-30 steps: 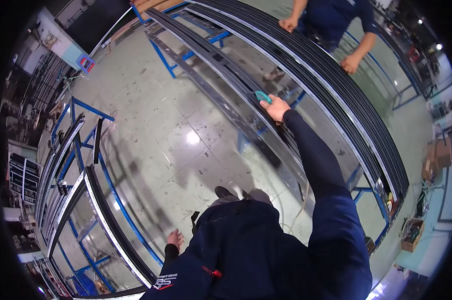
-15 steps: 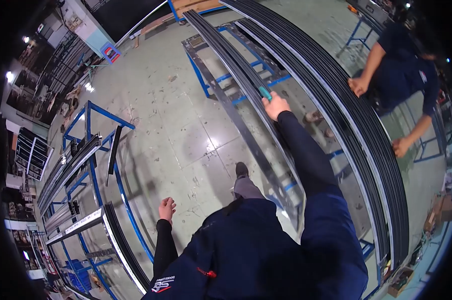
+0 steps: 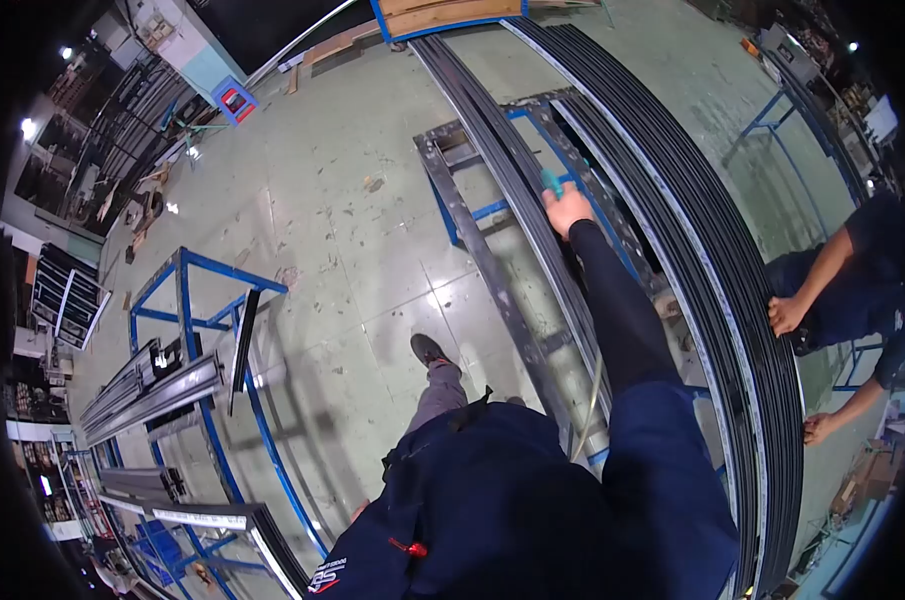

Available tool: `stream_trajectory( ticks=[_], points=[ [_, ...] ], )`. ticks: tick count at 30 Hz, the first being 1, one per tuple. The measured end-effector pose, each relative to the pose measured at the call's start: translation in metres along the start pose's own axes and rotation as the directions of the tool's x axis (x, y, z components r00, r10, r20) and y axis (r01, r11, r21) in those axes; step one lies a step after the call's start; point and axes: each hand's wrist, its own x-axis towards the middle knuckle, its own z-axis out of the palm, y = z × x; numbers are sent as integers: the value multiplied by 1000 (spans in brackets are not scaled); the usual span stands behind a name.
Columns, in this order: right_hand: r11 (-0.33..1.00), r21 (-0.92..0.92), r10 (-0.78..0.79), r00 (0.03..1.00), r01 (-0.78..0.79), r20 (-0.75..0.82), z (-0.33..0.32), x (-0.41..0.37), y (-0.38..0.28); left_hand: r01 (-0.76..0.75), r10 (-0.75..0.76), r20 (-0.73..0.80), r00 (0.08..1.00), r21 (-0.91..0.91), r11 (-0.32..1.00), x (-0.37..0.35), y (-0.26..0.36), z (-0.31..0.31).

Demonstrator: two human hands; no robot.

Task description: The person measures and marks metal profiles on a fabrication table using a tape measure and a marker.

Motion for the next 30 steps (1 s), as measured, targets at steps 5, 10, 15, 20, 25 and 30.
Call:
stream_trajectory(
  ticks=[5, 10, 15, 20, 25, 30],
  points=[
    [979, -202, -113, 916, 36, -385, 40, 119, -56, -50, 61, 116, 991, -93, 994, 53, 152, 19],
    [999, 34, 20, 962, -11, -272, 63, 190, -133, -396, 363, 195, 911, 172, 902, 127, 401, 39],
    [994, 38, -90, 979, 99, -185, 105, 305, -185, -567, 571, 128, 811, -70, 821, 67, 663, 159],
    [989, 144, -28, 998, 19, 60, 119, 404, -282, -642, 615, 299, 730, -10, 767, 52, 832, 304],
    [999, -11, 37, 999, -37, 10, 115, 491, -383, -701, 611, 385, 692, 158, 696, 45, 929, 381],
    [993, -69, 95, 995, -92, 43, 105, 556, -463, -450, 377, 326, 867, 191, 872, 99, 960, 384]
  ],
)
